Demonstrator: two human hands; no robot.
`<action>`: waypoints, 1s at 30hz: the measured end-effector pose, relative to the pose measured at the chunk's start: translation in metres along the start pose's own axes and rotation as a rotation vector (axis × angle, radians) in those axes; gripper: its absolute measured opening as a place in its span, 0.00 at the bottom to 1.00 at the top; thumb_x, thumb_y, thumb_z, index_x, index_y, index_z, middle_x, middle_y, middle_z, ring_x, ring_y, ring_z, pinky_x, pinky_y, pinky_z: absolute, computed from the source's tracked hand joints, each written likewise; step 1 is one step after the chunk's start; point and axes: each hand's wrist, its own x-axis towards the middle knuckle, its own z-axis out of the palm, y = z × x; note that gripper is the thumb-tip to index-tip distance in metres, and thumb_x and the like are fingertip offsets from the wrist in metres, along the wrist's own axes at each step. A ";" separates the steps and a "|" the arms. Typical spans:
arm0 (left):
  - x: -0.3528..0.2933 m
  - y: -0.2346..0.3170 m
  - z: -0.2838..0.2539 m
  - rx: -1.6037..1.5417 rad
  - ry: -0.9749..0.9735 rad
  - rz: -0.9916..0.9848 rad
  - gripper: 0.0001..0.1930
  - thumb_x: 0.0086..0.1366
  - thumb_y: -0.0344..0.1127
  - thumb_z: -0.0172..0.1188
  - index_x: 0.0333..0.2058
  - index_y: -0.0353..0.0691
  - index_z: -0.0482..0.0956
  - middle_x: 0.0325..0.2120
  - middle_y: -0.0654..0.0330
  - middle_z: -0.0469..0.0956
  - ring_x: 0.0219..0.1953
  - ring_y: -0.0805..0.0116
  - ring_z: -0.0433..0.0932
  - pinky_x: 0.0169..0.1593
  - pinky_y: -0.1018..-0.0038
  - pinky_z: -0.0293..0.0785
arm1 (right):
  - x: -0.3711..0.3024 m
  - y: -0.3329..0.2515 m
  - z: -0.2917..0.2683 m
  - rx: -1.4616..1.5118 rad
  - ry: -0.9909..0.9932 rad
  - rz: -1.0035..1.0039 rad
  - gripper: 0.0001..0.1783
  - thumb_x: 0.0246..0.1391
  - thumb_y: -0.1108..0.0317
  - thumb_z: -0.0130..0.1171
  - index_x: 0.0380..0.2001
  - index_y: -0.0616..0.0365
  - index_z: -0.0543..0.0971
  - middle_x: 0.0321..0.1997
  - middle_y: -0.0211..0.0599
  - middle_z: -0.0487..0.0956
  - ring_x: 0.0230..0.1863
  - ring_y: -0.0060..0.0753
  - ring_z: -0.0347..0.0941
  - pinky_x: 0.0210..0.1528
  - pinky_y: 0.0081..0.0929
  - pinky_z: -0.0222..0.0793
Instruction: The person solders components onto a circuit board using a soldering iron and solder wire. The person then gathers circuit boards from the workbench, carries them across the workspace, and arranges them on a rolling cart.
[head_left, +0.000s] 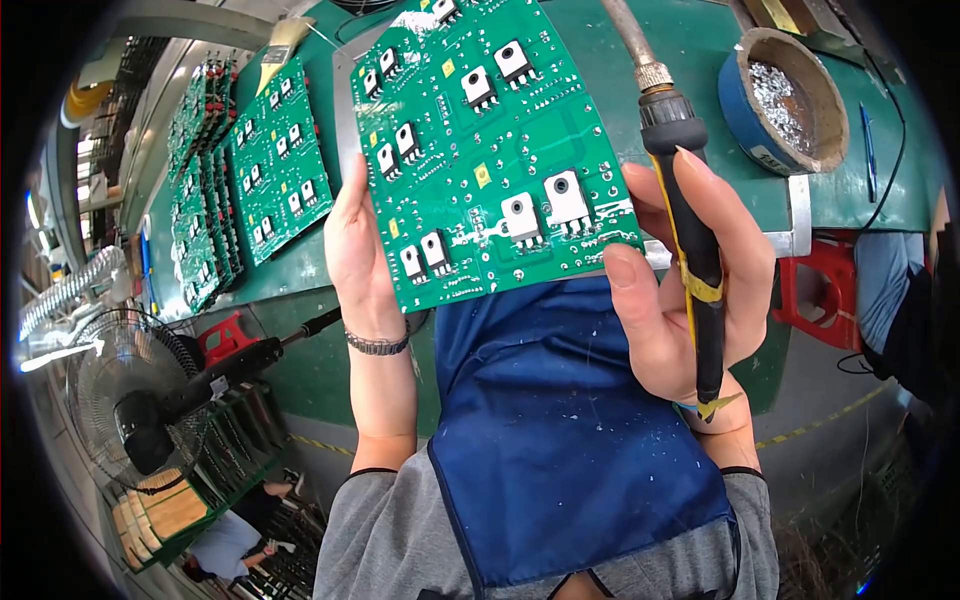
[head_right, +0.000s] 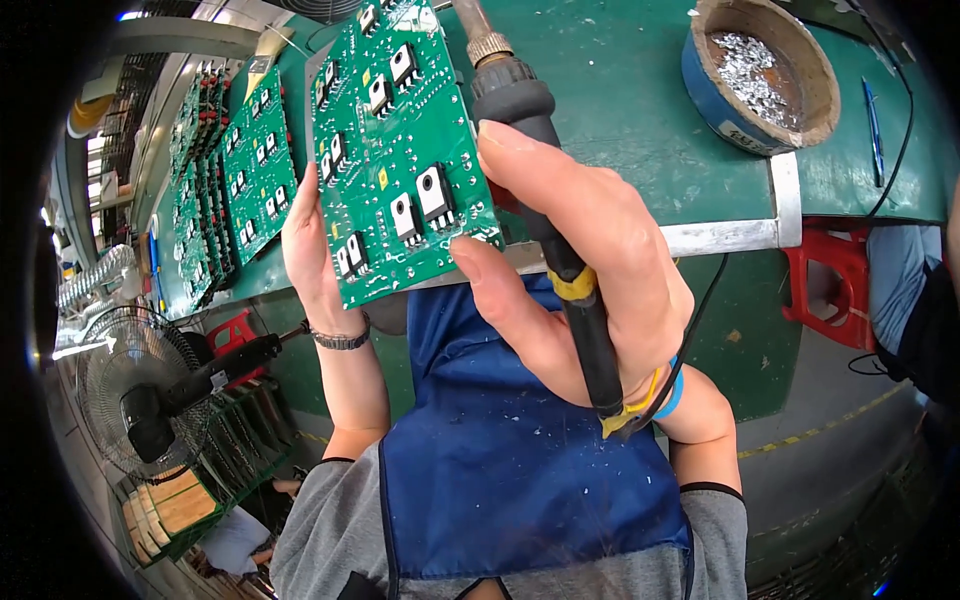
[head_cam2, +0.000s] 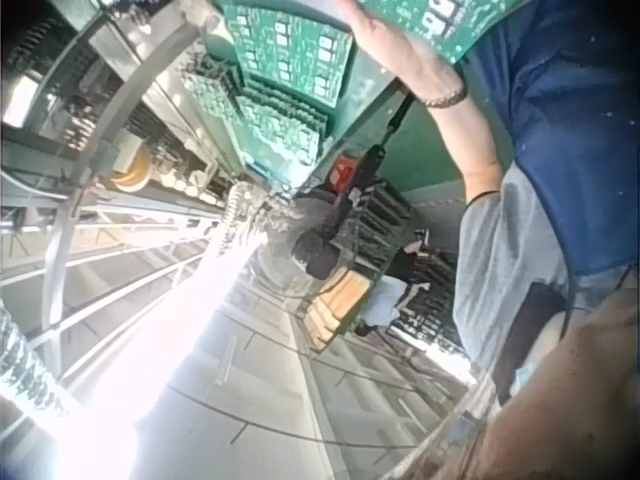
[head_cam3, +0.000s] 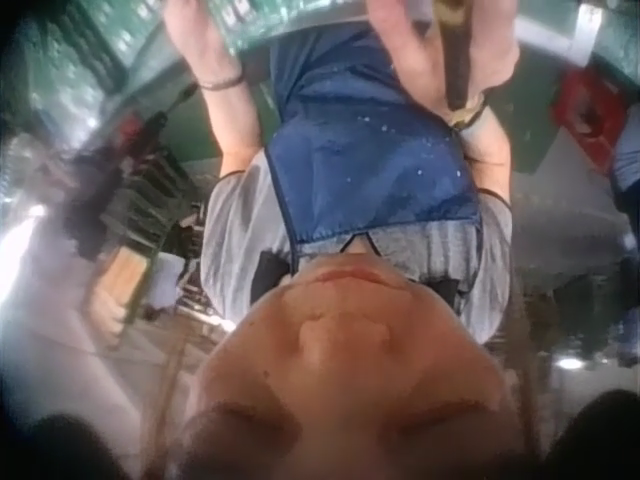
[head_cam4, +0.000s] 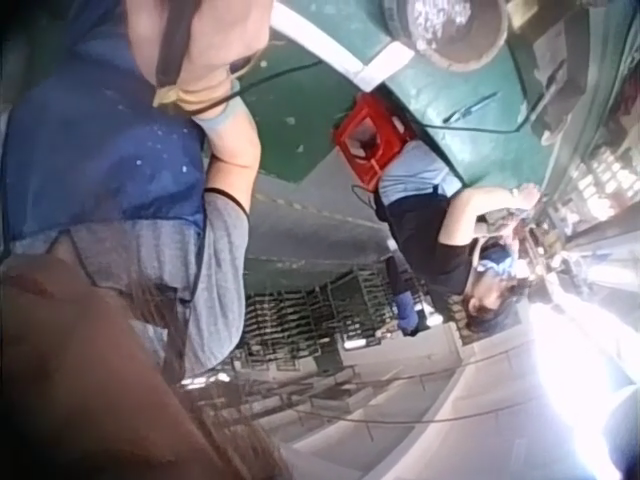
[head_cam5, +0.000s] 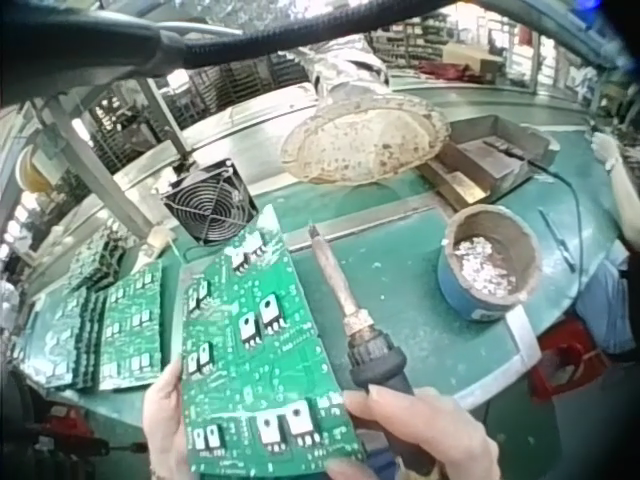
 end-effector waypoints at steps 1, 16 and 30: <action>0.002 0.000 -0.003 -0.009 -0.019 0.002 0.20 0.73 0.40 0.36 0.55 0.34 0.65 0.51 0.50 0.73 0.51 0.55 0.74 0.55 0.57 0.71 | 0.000 0.000 0.001 0.005 0.000 -0.001 0.33 0.52 0.78 0.58 0.60 0.63 0.57 0.54 0.55 0.70 0.53 0.43 0.71 0.54 0.37 0.70; 0.007 0.004 -0.016 -0.198 -0.212 -0.064 0.20 0.72 0.38 0.36 0.54 0.31 0.66 0.50 0.47 0.73 0.50 0.54 0.74 0.56 0.59 0.70 | 0.005 -0.006 0.004 -0.037 -0.100 -0.202 0.37 0.47 0.73 0.65 0.57 0.65 0.58 0.49 0.58 0.74 0.49 0.46 0.73 0.54 0.40 0.65; 0.011 0.000 -0.012 -0.061 -0.073 -0.013 0.18 0.72 0.38 0.38 0.50 0.30 0.69 0.45 0.51 0.77 0.44 0.62 0.78 0.49 0.68 0.76 | -0.005 -0.006 0.015 0.073 0.067 -0.180 0.39 0.38 0.77 0.71 0.55 0.64 0.64 0.47 0.54 0.76 0.43 0.44 0.75 0.43 0.34 0.72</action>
